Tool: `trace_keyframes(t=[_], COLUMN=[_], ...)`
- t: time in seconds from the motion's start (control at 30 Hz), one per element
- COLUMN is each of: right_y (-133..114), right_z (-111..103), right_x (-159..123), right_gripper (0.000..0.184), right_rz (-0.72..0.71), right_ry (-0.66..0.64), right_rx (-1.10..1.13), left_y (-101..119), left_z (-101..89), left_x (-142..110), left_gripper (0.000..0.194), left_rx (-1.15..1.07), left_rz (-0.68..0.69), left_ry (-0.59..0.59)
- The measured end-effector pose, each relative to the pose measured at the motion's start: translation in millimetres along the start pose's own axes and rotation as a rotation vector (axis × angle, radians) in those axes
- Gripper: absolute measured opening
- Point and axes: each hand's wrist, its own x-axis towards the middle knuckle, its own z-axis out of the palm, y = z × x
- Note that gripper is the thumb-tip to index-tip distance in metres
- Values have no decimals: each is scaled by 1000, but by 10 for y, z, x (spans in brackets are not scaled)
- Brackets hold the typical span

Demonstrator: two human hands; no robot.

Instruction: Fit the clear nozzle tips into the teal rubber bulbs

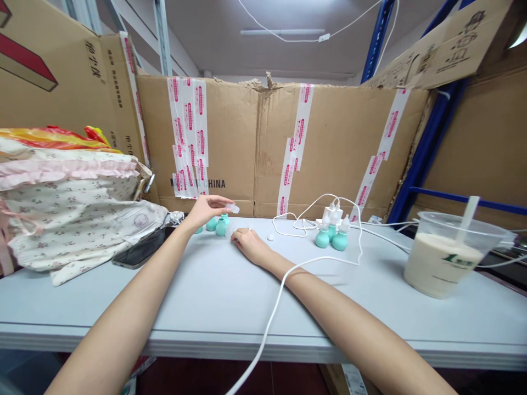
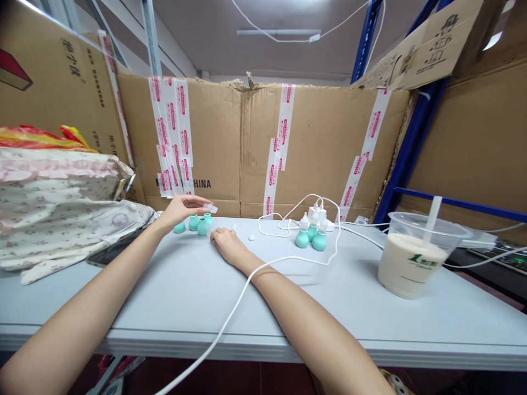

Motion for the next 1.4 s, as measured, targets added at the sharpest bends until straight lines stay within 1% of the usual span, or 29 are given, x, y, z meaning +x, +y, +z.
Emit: trace_keyframes(t=[0.1,0.2,0.3,0.37,0.47,0.53,0.6,0.67,0.73,0.97,1.23,1.4], right_y=[30,73,102,111,114,106,88,62,36,32,27,18], right_z=[26,32,-64,-194,-433,-571,-659,-690,-678,-596,-612,-613], right_x=[-13,-38,-60,-63,-53,-44,-37,-35,-36,-57,-62,-79], right_gripper=[20,16,11,8,7,10,11,11,12,15,18,13], right_rz=[13,43,90,159,275,294,263,222,196,213,205,164], right_ry=[26,66,141,255,471,580,639,651,631,527,565,547], right_rx=[21,88,153,179,243,309,359,388,390,233,213,132], left_y=[-3,-18,-34,-41,-43,-43,-46,-49,-49,-19,-20,-26], left_z=[25,47,73,99,152,193,231,264,291,342,333,315], left_x=[4,14,21,21,14,7,1,-4,-9,-30,-30,-30], left_gripper=[44,41,40,39,39,38,38,37,36,35,36,45], left_rx=[-16,-1,3,2,1,2,14,28,25,-24,-32,-28], left_rz=[-5,-17,-11,2,11,9,6,6,6,-3,-9,-17], left_ry=[-41,-79,-103,-99,-78,-80,-97,-121,-136,-159,-120,-108])
